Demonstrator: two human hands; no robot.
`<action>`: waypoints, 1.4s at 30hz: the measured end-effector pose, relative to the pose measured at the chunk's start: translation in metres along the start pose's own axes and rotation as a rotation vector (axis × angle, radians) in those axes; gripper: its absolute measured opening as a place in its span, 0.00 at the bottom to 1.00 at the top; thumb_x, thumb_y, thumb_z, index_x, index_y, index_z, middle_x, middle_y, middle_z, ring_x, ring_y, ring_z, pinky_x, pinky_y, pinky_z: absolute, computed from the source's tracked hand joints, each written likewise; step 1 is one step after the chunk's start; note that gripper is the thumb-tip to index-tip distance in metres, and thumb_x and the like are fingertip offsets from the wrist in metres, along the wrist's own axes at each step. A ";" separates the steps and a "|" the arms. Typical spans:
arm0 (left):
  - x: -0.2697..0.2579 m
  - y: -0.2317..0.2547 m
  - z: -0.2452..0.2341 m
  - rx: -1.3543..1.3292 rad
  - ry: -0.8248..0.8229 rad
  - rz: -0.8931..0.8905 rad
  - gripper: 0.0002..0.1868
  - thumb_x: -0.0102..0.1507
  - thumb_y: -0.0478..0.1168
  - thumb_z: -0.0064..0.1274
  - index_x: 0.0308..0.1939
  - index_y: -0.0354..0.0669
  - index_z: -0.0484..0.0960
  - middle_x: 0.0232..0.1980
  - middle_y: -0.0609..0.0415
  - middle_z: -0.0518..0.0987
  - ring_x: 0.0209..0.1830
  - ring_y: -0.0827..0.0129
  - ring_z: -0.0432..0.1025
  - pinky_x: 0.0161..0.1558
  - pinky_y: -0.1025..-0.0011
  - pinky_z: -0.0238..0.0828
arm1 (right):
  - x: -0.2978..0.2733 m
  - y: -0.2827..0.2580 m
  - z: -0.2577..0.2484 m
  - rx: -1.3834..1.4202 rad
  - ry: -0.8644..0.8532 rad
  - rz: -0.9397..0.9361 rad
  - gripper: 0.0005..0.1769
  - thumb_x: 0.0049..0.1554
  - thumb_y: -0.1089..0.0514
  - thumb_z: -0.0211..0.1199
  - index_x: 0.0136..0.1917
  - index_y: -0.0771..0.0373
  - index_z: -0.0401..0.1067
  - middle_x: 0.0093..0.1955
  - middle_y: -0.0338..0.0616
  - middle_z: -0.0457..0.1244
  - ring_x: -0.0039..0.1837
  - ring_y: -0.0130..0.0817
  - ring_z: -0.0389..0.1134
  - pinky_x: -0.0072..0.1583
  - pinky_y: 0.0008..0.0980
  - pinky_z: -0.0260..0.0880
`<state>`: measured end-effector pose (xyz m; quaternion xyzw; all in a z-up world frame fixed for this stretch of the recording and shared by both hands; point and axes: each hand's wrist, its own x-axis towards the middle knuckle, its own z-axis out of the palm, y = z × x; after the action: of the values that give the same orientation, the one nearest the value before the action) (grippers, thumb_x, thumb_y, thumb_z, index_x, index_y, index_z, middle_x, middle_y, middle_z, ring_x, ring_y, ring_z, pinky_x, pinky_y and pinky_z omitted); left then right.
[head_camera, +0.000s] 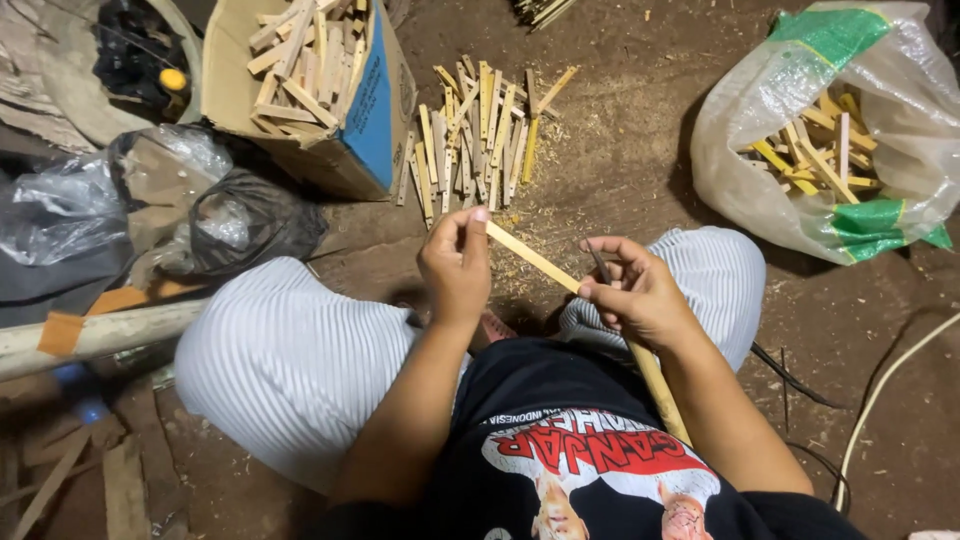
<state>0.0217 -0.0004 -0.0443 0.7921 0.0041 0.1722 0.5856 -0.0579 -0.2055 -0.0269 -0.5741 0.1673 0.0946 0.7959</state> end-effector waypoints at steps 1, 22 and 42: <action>0.001 -0.004 -0.001 0.000 -0.005 -0.003 0.06 0.67 0.40 0.58 0.36 0.45 0.87 0.31 0.55 0.82 0.33 0.63 0.79 0.38 0.69 0.76 | 0.000 0.002 -0.005 0.002 0.005 0.003 0.32 0.47 0.79 0.66 0.65 0.72 0.66 0.36 0.56 0.66 0.20 0.26 0.60 0.21 0.23 0.58; 0.036 -0.184 0.125 0.990 -0.821 -0.412 0.32 0.64 0.50 0.54 0.73 0.57 0.68 0.63 0.45 0.65 0.65 0.43 0.68 0.58 0.44 0.72 | -0.015 -0.003 -0.199 0.072 0.579 -0.115 0.18 0.65 0.61 0.59 0.67 0.55 0.59 0.53 0.56 0.69 0.30 0.13 0.54 0.29 0.13 0.56; 0.037 -0.378 0.183 0.888 -0.558 -0.256 0.10 0.62 0.41 0.53 0.42 0.39 0.83 0.38 0.46 0.81 0.42 0.49 0.81 0.41 0.49 0.81 | 0.045 0.019 -0.082 0.310 0.196 0.035 0.25 0.63 0.59 0.58 0.73 0.65 0.64 0.52 0.58 0.68 0.33 0.21 0.58 0.28 0.15 0.58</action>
<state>0.1807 -0.0431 -0.4321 0.9723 0.0173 -0.1359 0.1895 -0.0358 -0.2788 -0.0843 -0.4482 0.2667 0.0253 0.8529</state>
